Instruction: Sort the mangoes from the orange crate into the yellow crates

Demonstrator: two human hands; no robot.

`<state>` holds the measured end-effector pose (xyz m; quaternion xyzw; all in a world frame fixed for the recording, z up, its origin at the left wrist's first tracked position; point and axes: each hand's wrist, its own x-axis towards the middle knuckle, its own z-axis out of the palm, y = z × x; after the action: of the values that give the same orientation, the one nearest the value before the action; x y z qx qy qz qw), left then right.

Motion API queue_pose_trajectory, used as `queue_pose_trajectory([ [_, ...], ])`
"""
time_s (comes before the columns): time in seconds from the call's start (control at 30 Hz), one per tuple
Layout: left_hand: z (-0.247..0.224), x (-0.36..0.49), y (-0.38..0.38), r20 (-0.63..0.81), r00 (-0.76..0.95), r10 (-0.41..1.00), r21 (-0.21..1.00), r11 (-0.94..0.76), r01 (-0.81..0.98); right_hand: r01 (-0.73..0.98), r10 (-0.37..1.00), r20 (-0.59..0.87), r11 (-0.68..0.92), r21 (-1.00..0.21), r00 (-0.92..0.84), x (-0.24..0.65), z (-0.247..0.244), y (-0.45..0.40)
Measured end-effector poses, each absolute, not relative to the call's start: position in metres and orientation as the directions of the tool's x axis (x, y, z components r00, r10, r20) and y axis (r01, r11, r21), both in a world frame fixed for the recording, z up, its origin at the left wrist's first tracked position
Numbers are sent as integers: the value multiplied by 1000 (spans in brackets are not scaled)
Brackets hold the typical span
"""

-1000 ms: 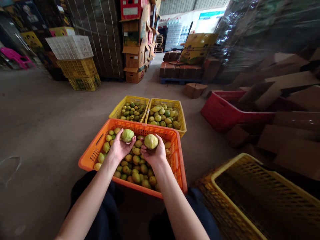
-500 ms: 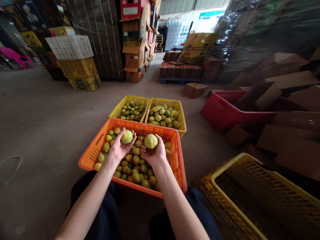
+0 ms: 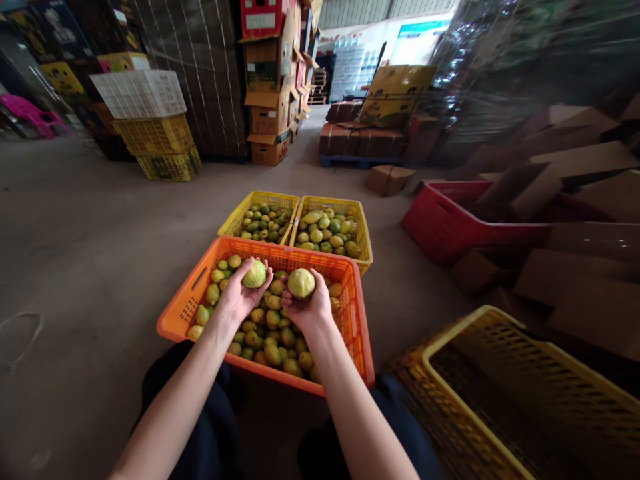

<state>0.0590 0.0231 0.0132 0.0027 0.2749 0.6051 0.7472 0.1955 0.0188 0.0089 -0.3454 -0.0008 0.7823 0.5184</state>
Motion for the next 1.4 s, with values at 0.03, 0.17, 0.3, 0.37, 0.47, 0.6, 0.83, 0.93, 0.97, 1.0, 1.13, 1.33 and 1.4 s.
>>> queue_pose_trajectory([
  [0.03,13,59,24,-409,109,906,340,262,-903,-811,811,-541,-463,-358,-224,196,9,19],
  [0.17,11,59,26,-423,106,900,321,258,-911,-810,808,-543,-468,-354,-230,196,9,19],
  [0.3,11,60,28,-448,123,885,300,278,-912,-811,806,-547,-466,-353,-225,195,10,18],
  [0.37,10,61,28,-450,120,885,294,274,-915,-812,805,-548,-467,-352,-226,195,11,18],
  [0.47,9,61,28,-441,109,891,302,262,-917,-811,810,-539,-466,-353,-231,196,11,17],
  [0.6,10,59,28,-468,84,880,304,249,-919,-814,817,-528,-459,-355,-231,196,12,17],
  [0.83,11,54,27,-452,197,870,149,291,-945,-813,813,-535,-464,-353,-232,196,8,20],
  [0.93,9,53,27,-439,235,867,108,311,-944,-815,800,-554,-469,-339,-230,195,11,19],
  [0.97,9,53,27,-441,242,864,106,318,-942,-817,795,-564,-470,-335,-226,195,12,19],
  [1.0,7,53,27,-442,250,861,108,327,-939,-818,788,-574,-470,-331,-221,194,12,19],
  [1.13,3,52,29,-433,286,855,131,373,-918,-830,772,-605,-458,-318,-194,195,12,20],
  [1.33,3,51,28,-428,319,846,151,415,-897,-848,778,-595,-444,-289,-204,196,9,21],
  [1.4,4,51,28,-436,313,844,155,413,-898,-847,779,-593,-444,-291,-204,196,9,21],
])
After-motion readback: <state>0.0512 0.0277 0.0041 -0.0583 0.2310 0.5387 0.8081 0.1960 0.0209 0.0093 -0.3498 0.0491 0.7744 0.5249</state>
